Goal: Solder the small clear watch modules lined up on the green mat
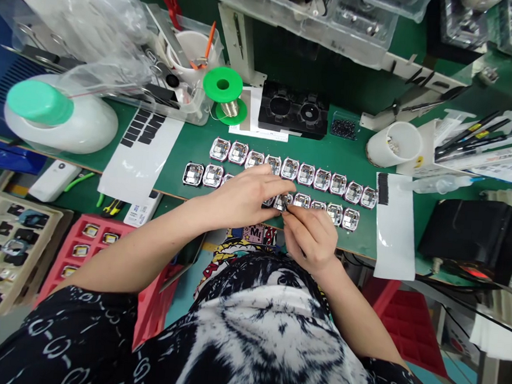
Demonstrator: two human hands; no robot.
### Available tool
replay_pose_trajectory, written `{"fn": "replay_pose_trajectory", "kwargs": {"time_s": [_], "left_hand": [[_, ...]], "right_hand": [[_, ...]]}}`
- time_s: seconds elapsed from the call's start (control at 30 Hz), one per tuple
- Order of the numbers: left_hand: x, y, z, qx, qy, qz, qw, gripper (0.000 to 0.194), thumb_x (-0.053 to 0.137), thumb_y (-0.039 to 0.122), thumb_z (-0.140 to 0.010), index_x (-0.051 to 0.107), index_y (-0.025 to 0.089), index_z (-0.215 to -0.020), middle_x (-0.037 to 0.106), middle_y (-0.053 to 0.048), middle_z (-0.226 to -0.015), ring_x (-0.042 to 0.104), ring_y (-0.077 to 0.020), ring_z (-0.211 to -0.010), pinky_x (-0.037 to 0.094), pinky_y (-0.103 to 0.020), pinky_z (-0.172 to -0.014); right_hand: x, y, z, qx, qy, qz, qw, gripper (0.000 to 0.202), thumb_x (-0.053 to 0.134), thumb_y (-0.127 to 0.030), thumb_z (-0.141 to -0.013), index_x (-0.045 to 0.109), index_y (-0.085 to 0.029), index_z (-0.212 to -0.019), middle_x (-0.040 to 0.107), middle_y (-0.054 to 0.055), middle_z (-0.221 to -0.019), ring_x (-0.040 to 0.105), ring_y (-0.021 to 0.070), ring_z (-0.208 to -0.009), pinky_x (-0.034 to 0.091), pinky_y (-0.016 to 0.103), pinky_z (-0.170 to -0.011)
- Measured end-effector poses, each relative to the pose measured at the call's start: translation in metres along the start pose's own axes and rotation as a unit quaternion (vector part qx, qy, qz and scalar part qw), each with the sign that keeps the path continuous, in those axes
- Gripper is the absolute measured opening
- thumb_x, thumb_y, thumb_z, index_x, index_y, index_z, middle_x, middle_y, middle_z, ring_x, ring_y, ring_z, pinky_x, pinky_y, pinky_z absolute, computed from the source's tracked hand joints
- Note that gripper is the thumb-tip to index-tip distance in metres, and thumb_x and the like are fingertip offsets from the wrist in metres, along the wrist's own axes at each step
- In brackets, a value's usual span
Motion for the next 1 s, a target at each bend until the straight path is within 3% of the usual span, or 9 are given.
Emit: {"fn": "replay_pose_trajectory", "kwargs": {"time_s": [0.33, 0.57, 0.83, 1.0], "left_hand": [[-0.002, 0.000, -0.001, -0.005, -0.012, -0.003, 1.000, 0.040, 0.069, 0.026, -0.095, 0.060, 0.023, -0.133, 0.070, -0.005, -0.106, 0.053, -0.0248, -0.104, 0.044, -0.035, -0.088], [-0.001, 0.001, 0.000, -0.003, -0.008, 0.013, 1.000, 0.041, 0.068, 0.024, -0.095, 0.059, 0.023, -0.134, 0.071, -0.005, -0.117, 0.055, -0.0238, -0.104, 0.045, -0.036, -0.093], [0.000, 0.008, -0.004, 0.015, 0.014, 0.047, 0.999, 0.043, 0.068, 0.024, -0.095, 0.057, 0.026, -0.137, 0.066, -0.005, -0.132, 0.057, -0.0245, -0.119, 0.043, -0.040, -0.106], [0.010, 0.015, -0.014, 0.024, 0.025, 0.054, 0.998, 0.045, 0.069, 0.025, -0.095, 0.057, 0.025, -0.138, 0.069, -0.005, -0.130, 0.058, -0.0237, -0.112, 0.046, -0.039, -0.099]], "right_hand": [[-0.007, 0.005, 0.003, 0.033, 0.029, -0.019, 0.999, 0.045, 0.074, -0.008, -0.084, 0.067, -0.023, -0.126, 0.076, 0.008, -0.121, 0.072, 0.0223, -0.099, 0.060, 0.040, -0.081], [-0.026, 0.019, 0.004, 0.095, 0.076, -0.075, 0.990, 0.042, 0.073, -0.003, -0.082, 0.070, -0.023, -0.118, 0.077, 0.007, -0.115, 0.074, 0.0223, -0.101, 0.061, 0.041, -0.084], [-0.027, 0.026, 0.014, 0.094, 0.054, -0.083, 0.991, 0.042, 0.073, -0.004, -0.081, 0.071, -0.024, -0.118, 0.077, 0.007, -0.115, 0.074, 0.0225, -0.099, 0.062, 0.042, -0.082], [-0.025, 0.026, 0.015, 0.088, 0.045, -0.081, 0.992, 0.042, 0.072, -0.004, -0.082, 0.069, -0.023, -0.119, 0.077, 0.006, -0.115, 0.073, 0.0213, -0.101, 0.061, 0.041, -0.085]]}}
Point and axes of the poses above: each hand's wrist, its own z-axis away from the middle knuckle, its own x-axis out of the palm, y = z × x, the point moved 7 cm from there along -z, towards the middle knuckle
